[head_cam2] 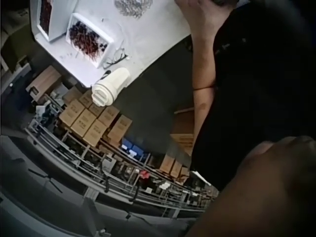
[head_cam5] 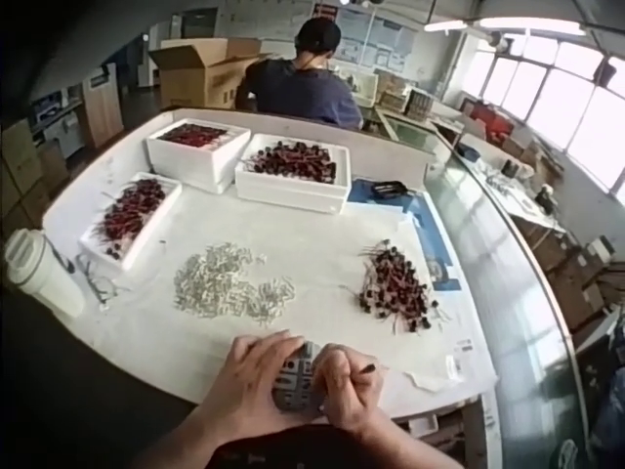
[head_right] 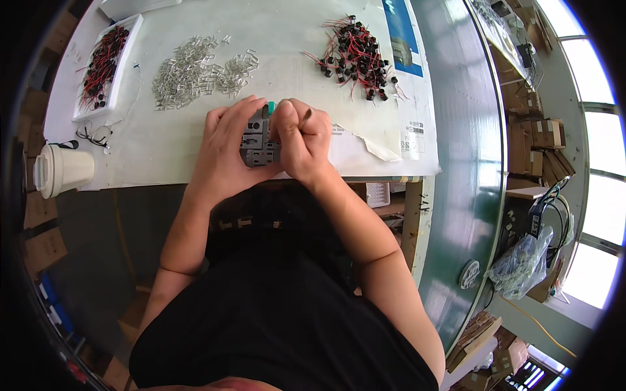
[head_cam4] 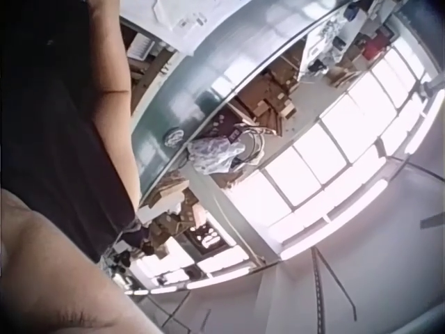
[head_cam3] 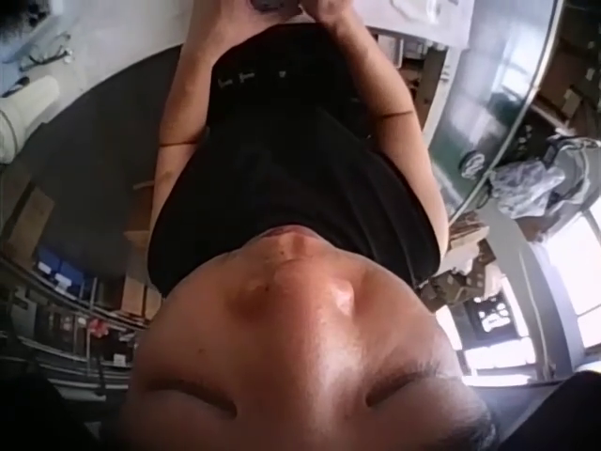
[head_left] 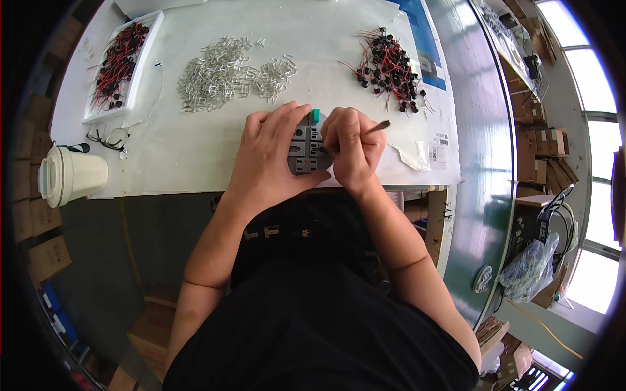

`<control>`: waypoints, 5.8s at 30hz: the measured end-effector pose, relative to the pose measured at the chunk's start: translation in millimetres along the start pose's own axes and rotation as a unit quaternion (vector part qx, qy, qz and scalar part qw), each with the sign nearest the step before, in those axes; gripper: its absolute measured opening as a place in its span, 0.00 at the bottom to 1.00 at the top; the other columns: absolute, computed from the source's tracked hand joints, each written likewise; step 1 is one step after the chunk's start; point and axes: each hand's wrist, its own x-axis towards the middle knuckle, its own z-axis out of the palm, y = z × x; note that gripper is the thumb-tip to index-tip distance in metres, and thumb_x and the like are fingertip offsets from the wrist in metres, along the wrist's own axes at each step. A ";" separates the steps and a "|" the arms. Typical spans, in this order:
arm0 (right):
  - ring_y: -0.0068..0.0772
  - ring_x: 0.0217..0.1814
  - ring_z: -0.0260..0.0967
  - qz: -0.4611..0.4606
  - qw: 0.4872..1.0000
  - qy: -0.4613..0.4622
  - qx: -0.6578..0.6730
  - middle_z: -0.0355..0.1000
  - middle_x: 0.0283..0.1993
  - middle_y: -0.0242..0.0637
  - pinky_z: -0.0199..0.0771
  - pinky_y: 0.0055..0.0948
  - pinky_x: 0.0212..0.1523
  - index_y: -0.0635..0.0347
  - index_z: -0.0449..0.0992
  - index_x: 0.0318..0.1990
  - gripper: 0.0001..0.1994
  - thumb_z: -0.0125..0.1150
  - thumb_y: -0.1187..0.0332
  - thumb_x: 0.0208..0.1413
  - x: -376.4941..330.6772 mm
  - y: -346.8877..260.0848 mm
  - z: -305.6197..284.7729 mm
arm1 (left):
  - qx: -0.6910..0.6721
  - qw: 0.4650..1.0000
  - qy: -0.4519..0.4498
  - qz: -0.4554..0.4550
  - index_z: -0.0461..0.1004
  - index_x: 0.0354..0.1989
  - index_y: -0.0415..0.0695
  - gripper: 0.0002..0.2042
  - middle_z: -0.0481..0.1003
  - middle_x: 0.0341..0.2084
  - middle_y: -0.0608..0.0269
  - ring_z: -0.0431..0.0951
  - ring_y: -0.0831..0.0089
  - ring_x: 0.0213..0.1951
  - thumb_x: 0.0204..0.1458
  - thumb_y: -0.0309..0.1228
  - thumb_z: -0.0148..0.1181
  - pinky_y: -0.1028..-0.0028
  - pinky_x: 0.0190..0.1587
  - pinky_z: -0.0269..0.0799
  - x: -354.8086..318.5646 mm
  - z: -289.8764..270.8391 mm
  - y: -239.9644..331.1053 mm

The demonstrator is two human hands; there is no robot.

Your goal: Assembling small electronic components onto a circular base using a specialized tool.

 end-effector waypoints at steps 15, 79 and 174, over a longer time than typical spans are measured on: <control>0.25 0.24 0.59 0.056 0.937 0.028 0.344 0.70 0.29 0.39 0.56 0.30 0.26 0.62 0.72 0.35 0.31 0.36 0.44 0.80 -7.5 -60.8 -50.6 | -0.010 0.998 0.043 0.037 0.67 0.70 0.49 0.51 0.67 0.64 0.53 0.70 0.51 0.61 0.31 0.36 0.87 0.54 0.62 0.72 10.7 -10.7 22.1; 0.50 0.24 0.74 0.063 0.795 -0.203 -0.567 0.73 0.23 0.40 0.71 0.47 0.25 0.56 0.74 0.27 0.19 0.66 0.55 0.67 -5.1 -58.9 -17.5 | -0.171 0.982 0.010 -0.077 0.69 0.71 0.41 0.52 0.74 0.65 0.51 0.82 0.59 0.56 0.31 0.32 0.89 0.66 0.47 0.86 -5.2 -3.2 -3.4; 0.30 0.32 0.78 0.360 0.694 0.383 -0.492 0.81 0.32 0.37 0.77 0.34 0.36 0.54 0.89 0.51 0.21 0.69 0.48 0.60 -33.0 23.3 -535.3 | -0.006 0.999 0.019 -0.039 0.86 0.48 0.42 0.09 0.74 0.33 0.60 0.74 0.64 0.34 0.60 0.25 0.69 0.67 0.39 0.72 -32.1 -23.7 -25.6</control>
